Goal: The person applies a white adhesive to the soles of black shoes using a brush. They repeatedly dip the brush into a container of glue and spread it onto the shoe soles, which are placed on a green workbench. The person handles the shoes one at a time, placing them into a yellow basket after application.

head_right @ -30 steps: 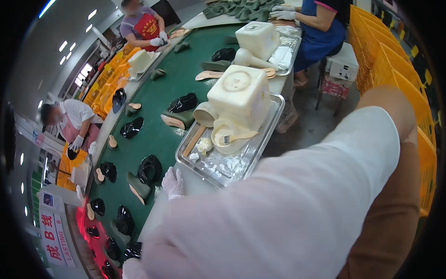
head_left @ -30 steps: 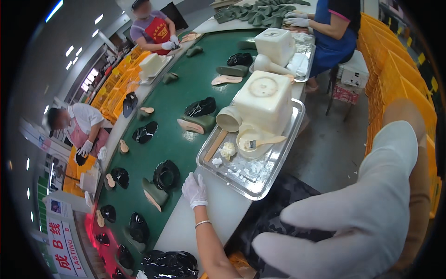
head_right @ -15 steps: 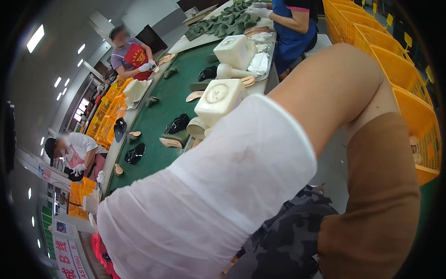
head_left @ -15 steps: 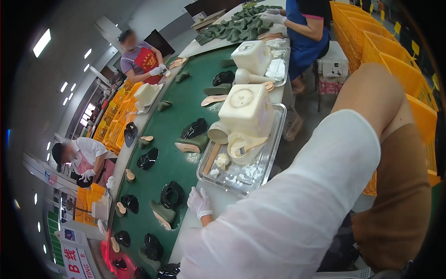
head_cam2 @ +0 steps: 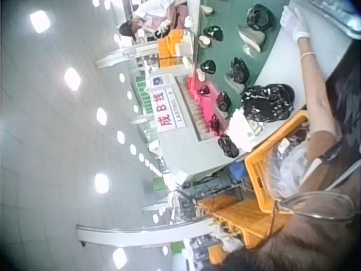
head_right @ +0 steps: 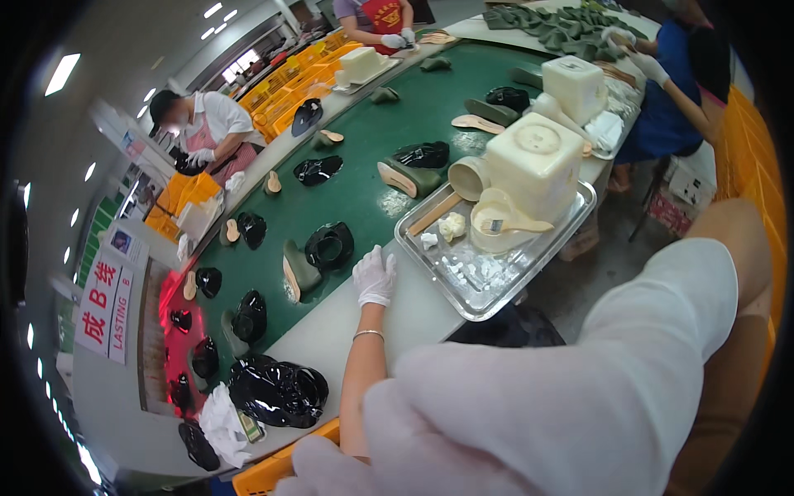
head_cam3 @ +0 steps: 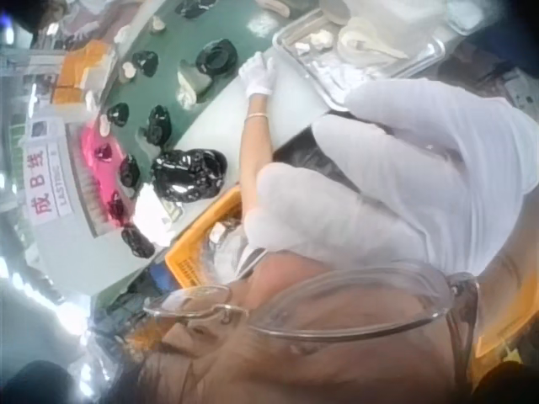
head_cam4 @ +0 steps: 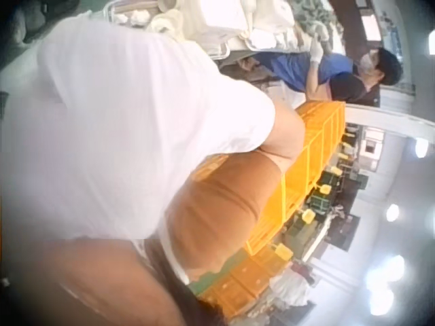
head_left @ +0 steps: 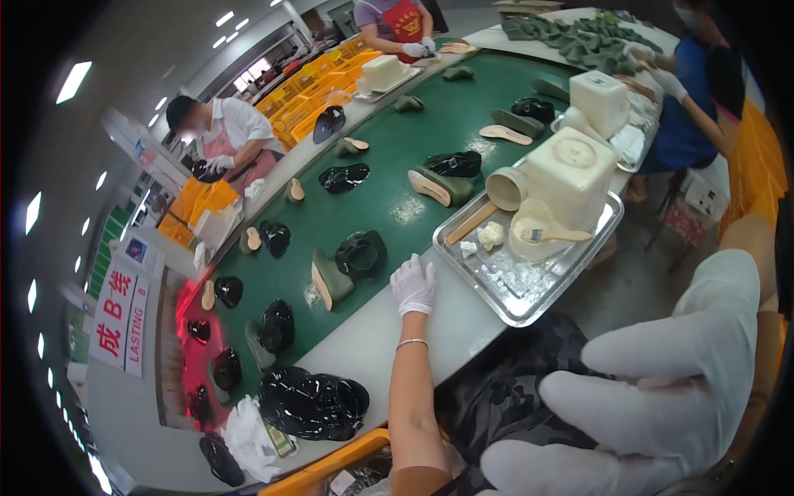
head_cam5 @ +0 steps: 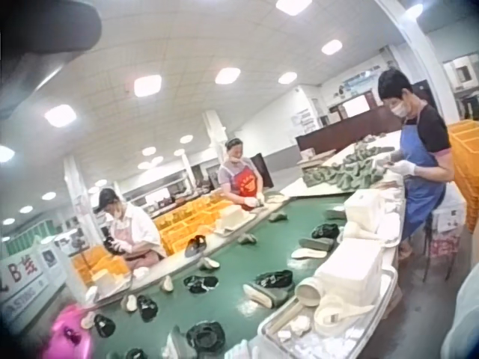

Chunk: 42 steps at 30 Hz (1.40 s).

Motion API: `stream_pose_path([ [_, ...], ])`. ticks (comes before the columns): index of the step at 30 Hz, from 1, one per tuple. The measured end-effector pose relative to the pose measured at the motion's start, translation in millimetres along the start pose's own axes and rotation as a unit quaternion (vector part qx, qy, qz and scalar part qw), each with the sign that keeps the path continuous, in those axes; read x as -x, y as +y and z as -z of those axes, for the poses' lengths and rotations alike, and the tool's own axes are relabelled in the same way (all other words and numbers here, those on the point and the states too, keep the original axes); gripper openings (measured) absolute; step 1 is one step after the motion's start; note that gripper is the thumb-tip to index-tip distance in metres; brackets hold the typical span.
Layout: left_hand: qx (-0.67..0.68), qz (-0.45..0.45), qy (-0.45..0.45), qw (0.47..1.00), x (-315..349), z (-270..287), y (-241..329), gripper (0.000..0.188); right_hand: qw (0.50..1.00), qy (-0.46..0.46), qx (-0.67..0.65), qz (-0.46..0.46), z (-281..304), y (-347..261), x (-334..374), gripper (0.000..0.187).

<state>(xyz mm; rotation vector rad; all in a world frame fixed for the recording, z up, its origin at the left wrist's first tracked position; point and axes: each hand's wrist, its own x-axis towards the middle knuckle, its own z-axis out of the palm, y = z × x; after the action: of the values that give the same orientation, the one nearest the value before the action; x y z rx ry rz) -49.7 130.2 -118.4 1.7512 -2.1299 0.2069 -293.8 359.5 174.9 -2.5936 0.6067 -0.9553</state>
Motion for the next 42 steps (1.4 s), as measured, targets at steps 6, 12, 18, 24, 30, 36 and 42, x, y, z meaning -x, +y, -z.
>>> stream_pose_path([
  [6, 0.012, 0.014, -0.013, 1.0, -2, -3, 1, 0.046, 0.994, -0.093, 0.005, 0.049, -3, -2, -15, 0.004],
  [12, 0.011, 0.012, -0.004, 1.0, -7, -19, 2, 0.045, 0.981, -0.17, 0.069, 0.066, -15, 23, -41, 0.004],
  [18, 0.016, 0.002, 0.015, 1.0, 0, 6, 3, 0.043, 0.976, -0.188, 0.092, 0.065, -12, 38, -52, 0.005],
  [24, 0.037, -0.028, 0.03, 0.998, -3, -14, 10, 0.041, 0.986, -0.123, 0.093, -0.056, 26, 26, -31, 0.008],
  [30, 0.019, -0.013, 0.015, 1.0, -1, 1, 4, 0.043, 0.981, -0.038, 0.079, -0.173, 49, -1, -22, 0.011],
  [36, 0.014, -0.014, 0.001, 1.0, -5, -2, 1, 0.044, 0.975, -0.015, 0.069, -0.21, 50, 0, -14, 0.013],
  [42, 0.019, -0.019, -0.007, 1.0, -7, -2, 2, 0.044, 0.987, 0.021, 0.008, -0.157, 44, 14, 4, 0.013],
])
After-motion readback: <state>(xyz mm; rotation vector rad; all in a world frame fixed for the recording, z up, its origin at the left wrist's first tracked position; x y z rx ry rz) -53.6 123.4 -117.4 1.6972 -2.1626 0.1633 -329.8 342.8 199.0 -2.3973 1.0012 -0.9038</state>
